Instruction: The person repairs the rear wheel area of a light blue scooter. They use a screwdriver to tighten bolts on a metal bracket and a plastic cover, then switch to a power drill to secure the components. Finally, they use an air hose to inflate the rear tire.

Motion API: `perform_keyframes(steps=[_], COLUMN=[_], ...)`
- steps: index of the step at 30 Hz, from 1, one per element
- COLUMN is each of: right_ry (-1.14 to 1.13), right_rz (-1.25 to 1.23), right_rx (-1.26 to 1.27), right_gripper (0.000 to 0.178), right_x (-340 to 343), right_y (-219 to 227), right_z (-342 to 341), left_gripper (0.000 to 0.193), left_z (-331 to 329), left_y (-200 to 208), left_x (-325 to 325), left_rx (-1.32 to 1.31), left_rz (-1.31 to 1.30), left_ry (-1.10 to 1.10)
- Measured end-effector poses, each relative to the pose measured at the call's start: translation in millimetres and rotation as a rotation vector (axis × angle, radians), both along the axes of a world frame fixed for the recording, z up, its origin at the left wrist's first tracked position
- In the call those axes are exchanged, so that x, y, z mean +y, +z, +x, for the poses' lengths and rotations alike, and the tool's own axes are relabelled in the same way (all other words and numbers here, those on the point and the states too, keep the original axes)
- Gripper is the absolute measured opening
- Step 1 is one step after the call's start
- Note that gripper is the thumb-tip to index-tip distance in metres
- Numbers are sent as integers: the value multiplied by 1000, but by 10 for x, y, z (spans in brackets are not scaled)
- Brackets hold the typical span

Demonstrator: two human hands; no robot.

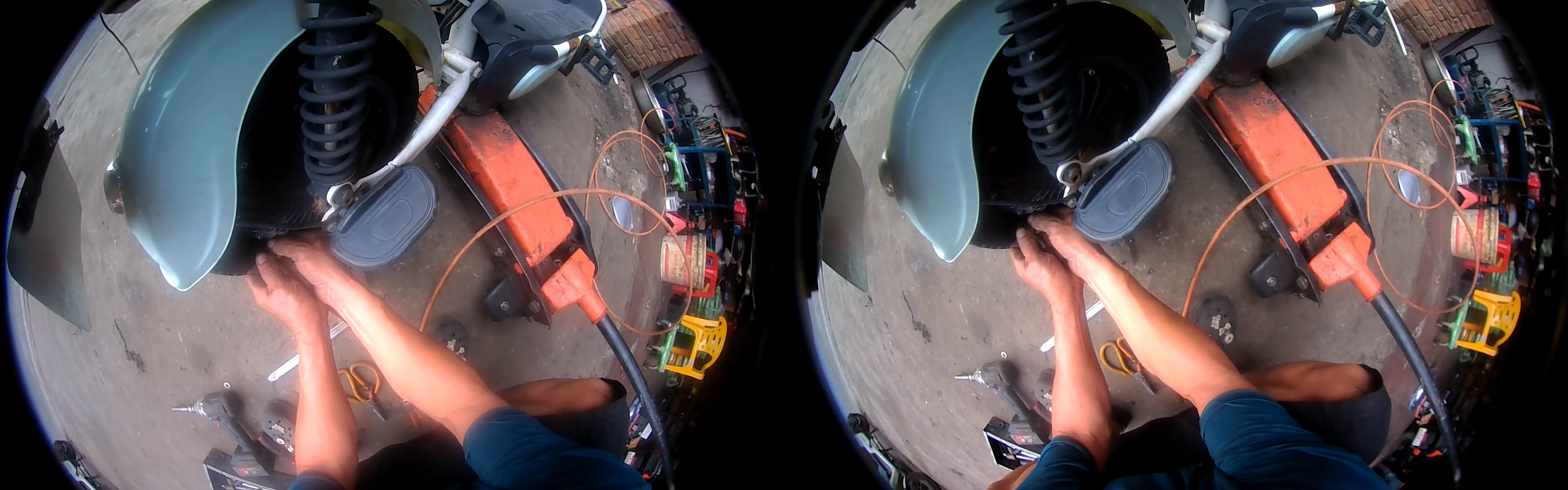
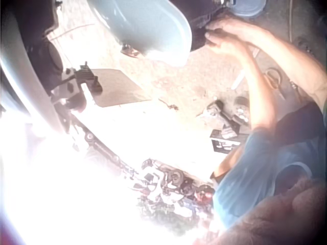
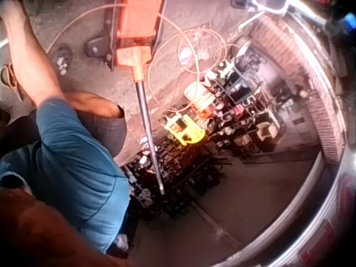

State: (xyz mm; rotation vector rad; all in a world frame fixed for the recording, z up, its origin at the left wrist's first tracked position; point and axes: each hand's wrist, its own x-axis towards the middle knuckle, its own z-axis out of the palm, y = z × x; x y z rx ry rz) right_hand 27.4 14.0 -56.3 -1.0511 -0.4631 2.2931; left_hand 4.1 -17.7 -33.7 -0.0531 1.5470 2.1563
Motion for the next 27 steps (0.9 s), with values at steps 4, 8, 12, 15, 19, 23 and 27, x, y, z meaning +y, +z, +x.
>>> perform_keyframes(steps=[4, 8, 12, 15, 19, 23, 27], right_ry=[-10, -2, -1, -7, 0, -12, -17], right_rz=[0, -1, 6, -5, -3, -11, -12], right_rx=[-8, -10, -35, -28, -11, -29, -26], right_gripper=[15, 15, 16, 15, 15, 14, 14], right_x=[-4, 1, 3, 5, 9, -9, -5], right_y=[-28, 0, 9, -1, -36, -13, -32], right_z=[-10, -1, -11, -6, 3, -13, -7], left_gripper=[23, 24, 25, 24, 24, 24, 23], left_z=[5, 11, 13, 24, 22, 22, 7], left_y=[-3, 72, 80, 106, 70, 57, -9], left_x=[-8, -16, -14, -6, -7, -4, -25], left_rx=[-9, -10, -15, -8, 3, -1, 5], left_rz=[3, 10, 12, 11, -17, -28, -28], left_ry=[-7, -21, -22, -21, -15, 1, -21])
